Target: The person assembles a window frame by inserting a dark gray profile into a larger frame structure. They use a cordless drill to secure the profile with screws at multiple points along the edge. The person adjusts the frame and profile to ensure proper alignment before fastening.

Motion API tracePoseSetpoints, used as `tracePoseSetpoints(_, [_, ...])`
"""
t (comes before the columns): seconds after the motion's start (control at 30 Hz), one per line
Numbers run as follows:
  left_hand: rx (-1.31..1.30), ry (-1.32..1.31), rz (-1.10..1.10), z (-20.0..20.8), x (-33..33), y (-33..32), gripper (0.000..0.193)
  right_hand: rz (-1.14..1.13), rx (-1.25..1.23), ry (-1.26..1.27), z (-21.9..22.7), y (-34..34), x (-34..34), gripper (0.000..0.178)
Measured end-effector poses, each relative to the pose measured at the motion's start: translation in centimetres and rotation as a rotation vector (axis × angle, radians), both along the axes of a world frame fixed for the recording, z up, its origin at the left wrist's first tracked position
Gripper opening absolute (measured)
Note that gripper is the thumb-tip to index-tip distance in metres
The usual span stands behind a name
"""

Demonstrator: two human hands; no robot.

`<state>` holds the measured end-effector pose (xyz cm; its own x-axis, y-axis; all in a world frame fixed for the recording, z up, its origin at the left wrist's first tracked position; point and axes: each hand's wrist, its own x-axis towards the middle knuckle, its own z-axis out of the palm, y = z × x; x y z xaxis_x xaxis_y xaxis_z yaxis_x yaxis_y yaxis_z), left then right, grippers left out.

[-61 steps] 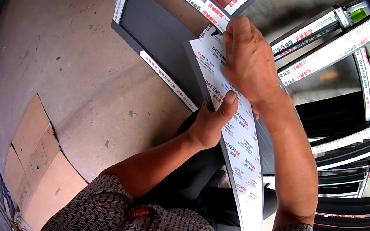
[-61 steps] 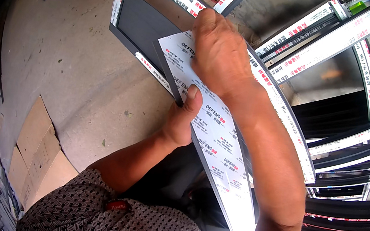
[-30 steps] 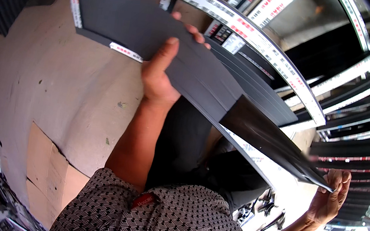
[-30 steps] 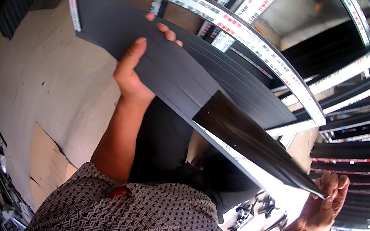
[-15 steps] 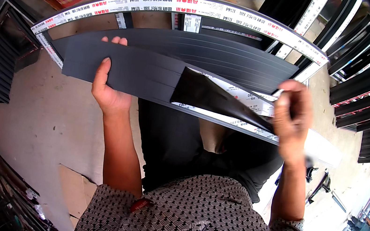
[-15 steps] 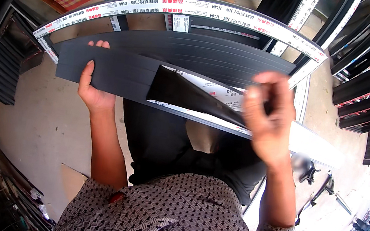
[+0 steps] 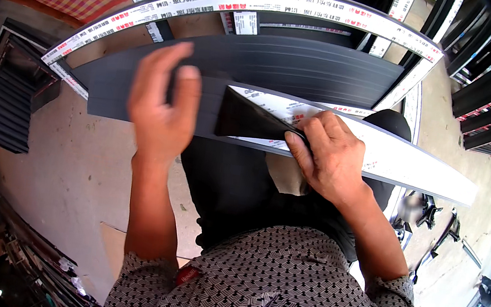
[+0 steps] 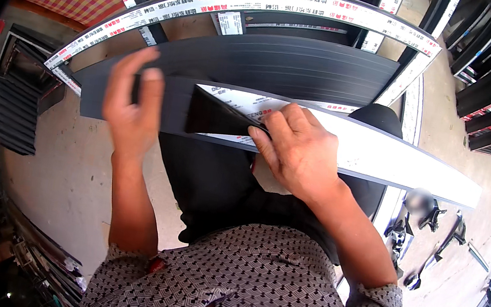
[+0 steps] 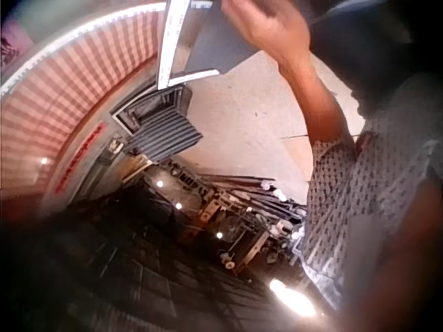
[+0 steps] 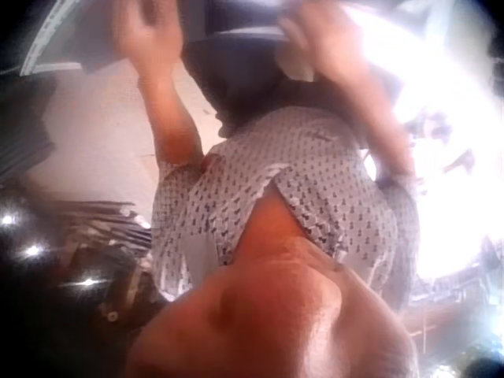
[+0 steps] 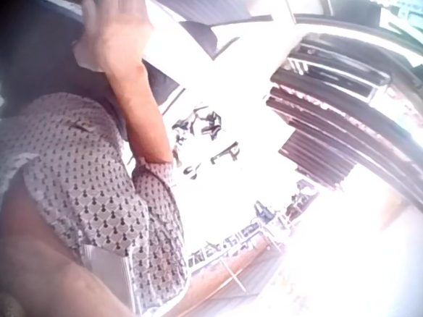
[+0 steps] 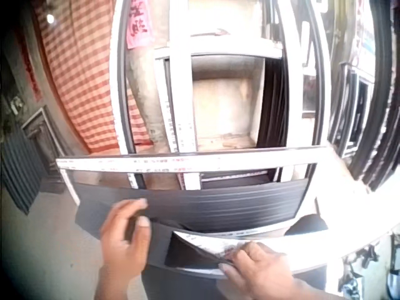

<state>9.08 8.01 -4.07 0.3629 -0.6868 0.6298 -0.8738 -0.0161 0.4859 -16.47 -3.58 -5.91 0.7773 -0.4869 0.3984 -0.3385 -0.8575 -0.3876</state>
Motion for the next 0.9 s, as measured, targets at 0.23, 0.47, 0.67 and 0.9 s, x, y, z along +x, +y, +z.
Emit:
tracePoseSetpoints(0.23, [0.474,0.027,-0.123,-0.8,-2.0,-3.6,0.074,0.071,0.036,0.073,0.9,-1.0,-0.7,0.021])
tracePoseSetpoints(0.47, [0.436,-0.101,-0.164,-1.5,-2.5,-4.2,0.058,0.106,-0.13,0.159,5.1,-3.0,-4.8,0.017])
tracePoseSetpoints(0.67, [0.562,-0.196,-0.07,-0.9,-2.6,-3.7,0.051,-0.132,-0.002,0.252,11.5,-6.4,-17.1,0.022])
tracePoseSetpoints(0.9, [0.509,-0.09,-0.101,-1.3,-1.8,-3.9,0.047,-0.932,-0.115,0.439,19.0,-13.6,-50.5,0.026])
